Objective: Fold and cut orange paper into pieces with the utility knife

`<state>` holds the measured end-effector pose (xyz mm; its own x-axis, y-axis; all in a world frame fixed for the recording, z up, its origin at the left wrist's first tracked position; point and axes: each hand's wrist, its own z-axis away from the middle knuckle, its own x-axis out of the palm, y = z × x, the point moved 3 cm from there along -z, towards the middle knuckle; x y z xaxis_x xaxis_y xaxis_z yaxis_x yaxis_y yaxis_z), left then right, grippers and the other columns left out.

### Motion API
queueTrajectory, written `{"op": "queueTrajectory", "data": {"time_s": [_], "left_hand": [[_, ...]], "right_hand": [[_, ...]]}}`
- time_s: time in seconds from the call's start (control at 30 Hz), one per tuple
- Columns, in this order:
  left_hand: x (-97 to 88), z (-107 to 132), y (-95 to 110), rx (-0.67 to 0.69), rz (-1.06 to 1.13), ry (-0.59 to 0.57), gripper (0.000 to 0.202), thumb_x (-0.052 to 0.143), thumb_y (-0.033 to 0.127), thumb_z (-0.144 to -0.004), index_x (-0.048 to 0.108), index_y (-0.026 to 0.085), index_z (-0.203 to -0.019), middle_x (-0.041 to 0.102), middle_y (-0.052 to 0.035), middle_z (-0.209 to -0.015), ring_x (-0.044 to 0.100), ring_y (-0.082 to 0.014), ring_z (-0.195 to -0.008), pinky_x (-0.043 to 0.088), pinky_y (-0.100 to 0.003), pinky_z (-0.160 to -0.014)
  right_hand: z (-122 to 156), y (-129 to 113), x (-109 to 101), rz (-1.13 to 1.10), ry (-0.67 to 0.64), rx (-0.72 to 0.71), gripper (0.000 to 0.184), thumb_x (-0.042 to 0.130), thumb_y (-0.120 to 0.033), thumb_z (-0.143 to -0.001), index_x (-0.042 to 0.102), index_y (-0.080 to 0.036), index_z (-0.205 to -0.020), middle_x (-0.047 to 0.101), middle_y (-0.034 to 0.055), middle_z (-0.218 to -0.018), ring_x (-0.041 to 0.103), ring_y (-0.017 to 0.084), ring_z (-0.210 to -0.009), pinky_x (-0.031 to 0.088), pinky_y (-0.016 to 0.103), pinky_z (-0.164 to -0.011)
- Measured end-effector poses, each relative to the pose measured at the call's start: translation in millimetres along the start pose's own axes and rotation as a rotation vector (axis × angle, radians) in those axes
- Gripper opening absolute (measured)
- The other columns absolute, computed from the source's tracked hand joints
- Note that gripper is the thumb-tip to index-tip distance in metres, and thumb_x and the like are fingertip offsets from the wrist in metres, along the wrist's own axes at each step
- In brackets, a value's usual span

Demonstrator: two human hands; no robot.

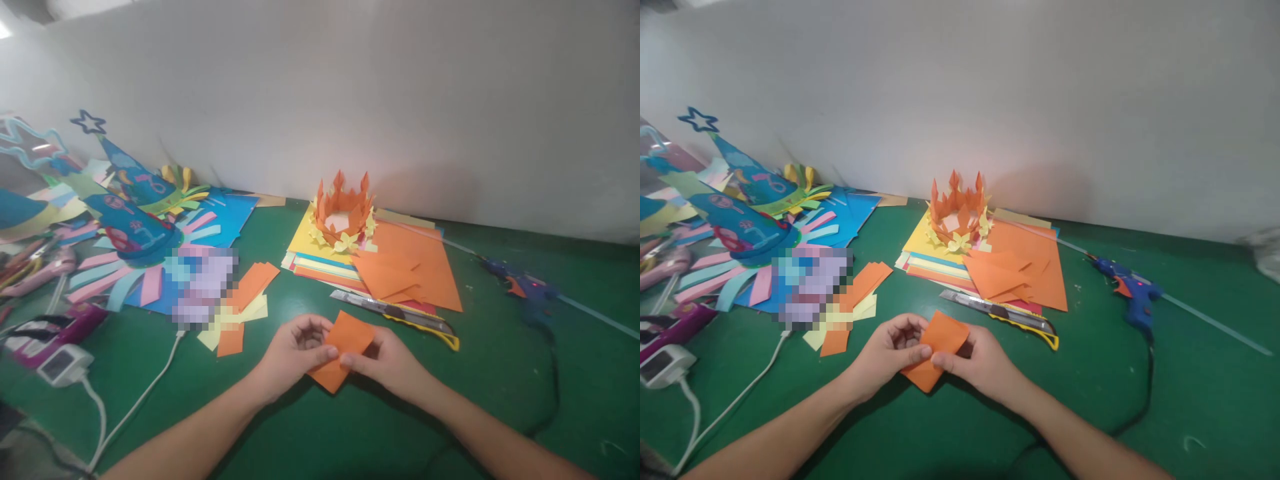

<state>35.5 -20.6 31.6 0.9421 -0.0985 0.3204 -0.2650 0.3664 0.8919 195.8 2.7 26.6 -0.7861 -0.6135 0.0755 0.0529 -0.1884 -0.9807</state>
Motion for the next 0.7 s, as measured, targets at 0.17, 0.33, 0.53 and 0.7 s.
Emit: {"op": "queueTrajectory", "data": {"time_s": [0.17,0.33,0.53,0.7], "left_hand": [[1.7,-1.7,-4.4,-0.005,0.011,-0.028,0.033,0.081,0.027,-0.064,0.061,0.014,-0.087,0.059,0.0006,-0.078,0.053,-0.0082,-0.071,0.043,-0.02,-0.069],[1.3,-1.3,-7.3,-0.015,0.026,-0.034,0.033,0.08,0.029,-0.066,0.062,0.016,-0.089,0.062,-0.0005,-0.081,0.055,-0.0101,-0.075,0.043,-0.022,-0.073],[-0.3,1.1,-3.8,-0.019,0.042,0.021,0.027,0.076,0.035,-0.07,0.064,0.016,-0.085,0.062,0.0003,-0.079,0.056,-0.0102,-0.074,0.043,-0.022,-0.072],[-0.3,0.0,-1.5,-0.027,0.04,0.064,0.026,0.078,0.036,-0.066,0.067,0.016,-0.079,0.065,0.0002,-0.077,0.058,-0.0118,-0.073,0.044,-0.024,-0.073]], "right_hand": [[0.8,-1.6,-0.5,0.059,0.011,0.024,0.034,0.068,-0.044,-0.075,0.066,-0.015,-0.092,0.07,0.0048,-0.092,0.063,0.022,-0.084,0.05,0.033,-0.076],[-1.3,1.3,-1.3,0.032,0.018,0.051,0.035,0.069,-0.046,-0.073,0.066,-0.015,-0.088,0.069,0.0029,-0.083,0.062,0.017,-0.072,0.05,0.028,-0.067],[-1.3,-0.4,-3.7,-0.004,0.051,0.097,0.035,0.07,-0.047,-0.072,0.064,-0.015,-0.086,0.066,0.0006,-0.074,0.052,0.01,-0.056,0.042,0.022,-0.051],[-1.3,-1.9,-3.8,-0.001,0.071,0.123,0.036,0.072,-0.048,-0.068,0.063,-0.015,-0.08,0.062,-0.0011,-0.067,0.048,0.009,-0.052,0.04,0.022,-0.049]]}}
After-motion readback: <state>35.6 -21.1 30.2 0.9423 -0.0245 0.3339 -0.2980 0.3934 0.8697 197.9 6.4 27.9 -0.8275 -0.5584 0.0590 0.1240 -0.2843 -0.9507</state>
